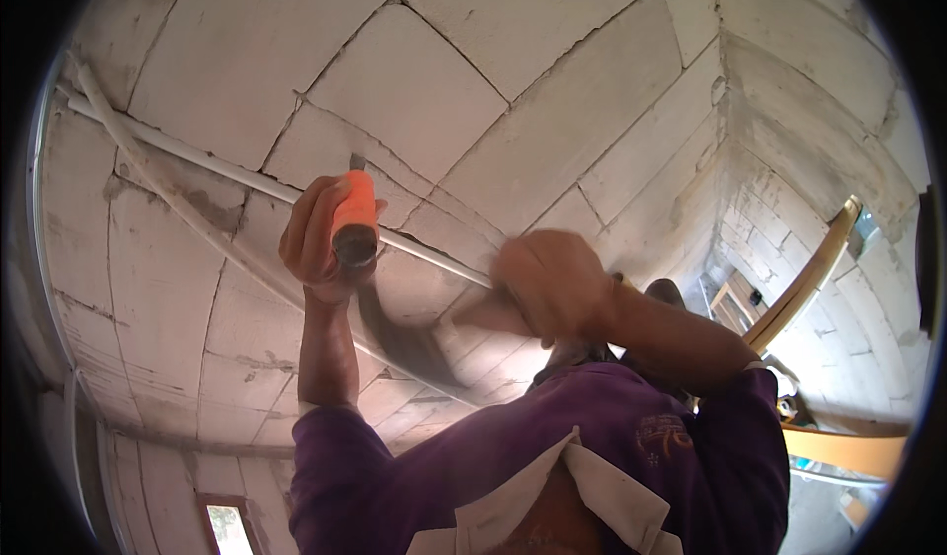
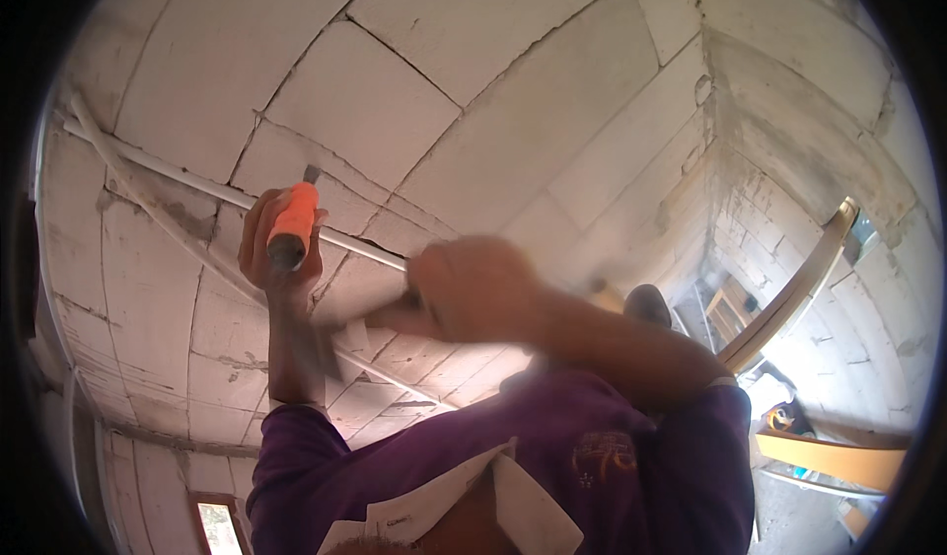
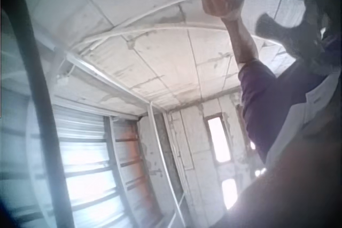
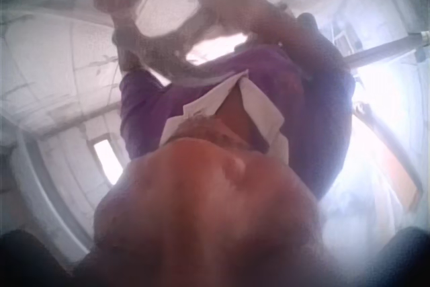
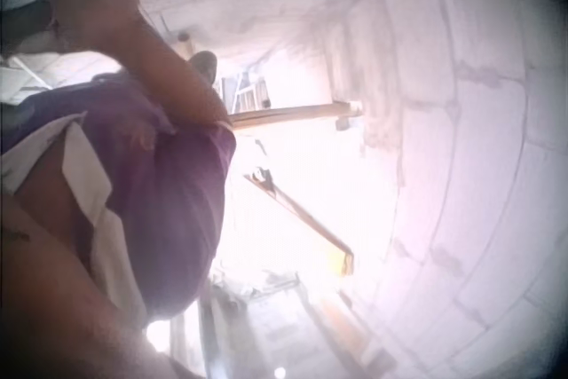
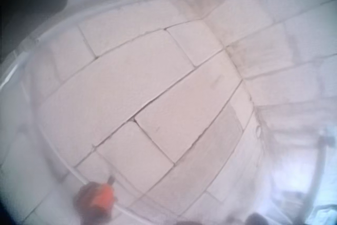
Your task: The person uses a hammer and a chisel to create a groove in a white tiled ceiling. They repeatedly strike the chisel to chip away the surface material along a line, likely to embed a white conduit pipe. The person works methodically, moving the chisel and hammering to extend the groove.
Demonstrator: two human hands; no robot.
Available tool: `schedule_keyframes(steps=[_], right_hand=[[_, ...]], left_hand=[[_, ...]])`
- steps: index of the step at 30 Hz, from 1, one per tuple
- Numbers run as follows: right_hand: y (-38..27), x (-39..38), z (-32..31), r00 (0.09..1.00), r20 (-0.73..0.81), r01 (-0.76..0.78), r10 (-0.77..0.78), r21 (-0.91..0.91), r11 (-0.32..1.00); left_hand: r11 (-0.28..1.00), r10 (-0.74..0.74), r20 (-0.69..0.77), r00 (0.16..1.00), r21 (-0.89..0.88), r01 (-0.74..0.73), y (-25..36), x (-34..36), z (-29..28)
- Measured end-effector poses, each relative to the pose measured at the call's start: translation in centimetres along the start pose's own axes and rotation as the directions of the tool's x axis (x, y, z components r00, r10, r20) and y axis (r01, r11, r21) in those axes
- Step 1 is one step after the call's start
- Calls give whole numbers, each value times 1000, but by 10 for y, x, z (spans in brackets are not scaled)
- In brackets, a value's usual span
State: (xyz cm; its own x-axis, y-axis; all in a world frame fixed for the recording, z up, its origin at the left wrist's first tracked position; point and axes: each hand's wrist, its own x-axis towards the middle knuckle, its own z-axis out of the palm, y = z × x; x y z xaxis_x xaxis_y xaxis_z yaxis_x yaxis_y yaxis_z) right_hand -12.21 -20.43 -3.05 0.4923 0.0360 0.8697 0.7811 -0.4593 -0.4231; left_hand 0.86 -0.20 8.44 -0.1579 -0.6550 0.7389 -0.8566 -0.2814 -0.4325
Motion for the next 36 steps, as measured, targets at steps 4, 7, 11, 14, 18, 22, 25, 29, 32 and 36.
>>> schedule_keyframes(steps=[4,7,11,14,18,22,25,29,32,36], right_hand=[[-14,4,-15,981,99,-155,164,-97,983],[-16,-13,-21,978,99,-192,183,90,977],[-23,-34,-30,883,275,-422,380,110,900],[-22,-42,-26,868,263,-465,422,131,875],[-22,-42,-22,853,266,-498,448,165,851],[-23,-41,-21,874,270,-460,405,185,869],[-21,-38,-19,879,283,-441,384,177,880],[-21,-31,-14,909,236,-386,343,170,907],[-24,-20,-14,956,160,-268,247,131,954],[-37,0,-17,998,28,-58,56,113,992]], left_hand=[[991,-15,-22,1000,-137,12,-25,-10,-2],[844,-382,-160,910,-462,273,-27,3,-11],[886,-329,-284,900,-423,190,-26,15,-31],[953,-170,-219,961,-284,103,-26,5,-28],[989,-44,-99,994,-144,29,-20,9,-19],[986,-87,-141,986,-155,65,-18,9,-17],[987,-48,-133,990,-157,27,-22,8,-19],[995,-5,-60,998,-104,-1,-22,10,-18],[998,19,-54,998,-66,-23,-20,13,-16],[998,7,-18,1000,-66,-8,-12,18,-15]])
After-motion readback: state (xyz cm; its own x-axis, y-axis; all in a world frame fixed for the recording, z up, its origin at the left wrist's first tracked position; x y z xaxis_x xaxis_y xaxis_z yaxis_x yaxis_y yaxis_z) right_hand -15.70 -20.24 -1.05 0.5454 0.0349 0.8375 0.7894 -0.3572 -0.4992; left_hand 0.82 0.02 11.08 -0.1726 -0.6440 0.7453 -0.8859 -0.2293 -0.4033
